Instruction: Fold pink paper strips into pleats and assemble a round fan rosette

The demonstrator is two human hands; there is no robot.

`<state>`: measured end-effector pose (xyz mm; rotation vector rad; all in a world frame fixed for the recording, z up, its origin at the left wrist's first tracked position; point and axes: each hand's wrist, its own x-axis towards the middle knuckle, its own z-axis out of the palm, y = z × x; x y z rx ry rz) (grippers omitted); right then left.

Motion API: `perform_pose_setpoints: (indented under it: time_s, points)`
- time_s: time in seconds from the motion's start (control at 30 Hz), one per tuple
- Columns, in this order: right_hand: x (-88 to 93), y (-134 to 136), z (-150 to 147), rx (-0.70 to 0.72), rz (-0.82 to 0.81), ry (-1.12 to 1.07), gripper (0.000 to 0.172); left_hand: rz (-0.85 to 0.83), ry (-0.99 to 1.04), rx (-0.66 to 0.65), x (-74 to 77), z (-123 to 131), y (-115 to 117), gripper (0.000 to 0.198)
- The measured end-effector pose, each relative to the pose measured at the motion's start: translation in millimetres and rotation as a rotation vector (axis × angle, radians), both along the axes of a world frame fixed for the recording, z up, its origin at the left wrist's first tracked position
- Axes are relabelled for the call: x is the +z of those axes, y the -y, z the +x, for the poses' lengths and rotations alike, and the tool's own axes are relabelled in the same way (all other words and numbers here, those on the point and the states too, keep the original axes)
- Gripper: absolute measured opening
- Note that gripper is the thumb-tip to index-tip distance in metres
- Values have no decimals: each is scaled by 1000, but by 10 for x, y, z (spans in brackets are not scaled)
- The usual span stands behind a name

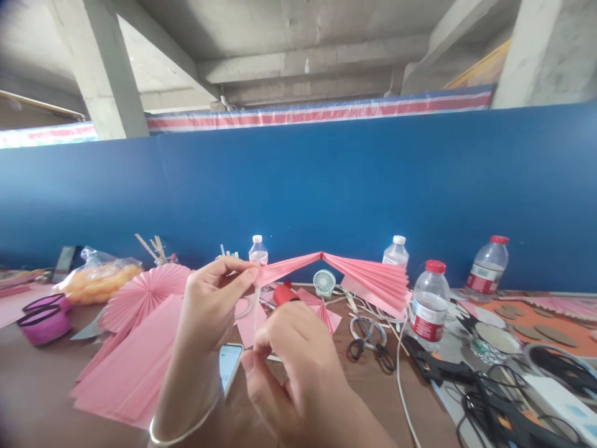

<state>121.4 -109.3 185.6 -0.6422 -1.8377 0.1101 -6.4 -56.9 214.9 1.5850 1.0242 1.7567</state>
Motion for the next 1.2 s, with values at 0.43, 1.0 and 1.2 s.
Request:
perform_pose_setpoints:
  time_s: [0.43, 1.0, 1.2]
  points:
    - [20, 66, -23, 169, 18, -187, 14, -18, 80, -34, -76, -39, -155, 12]
    - [-35, -353, 162, 296, -470, -789, 36, -146, -78, -296, -79, 17, -148, 17]
    - [-81, -421, 119, 326, -513, -937, 34, -108, -102, -252, -71, 93, -125, 17]
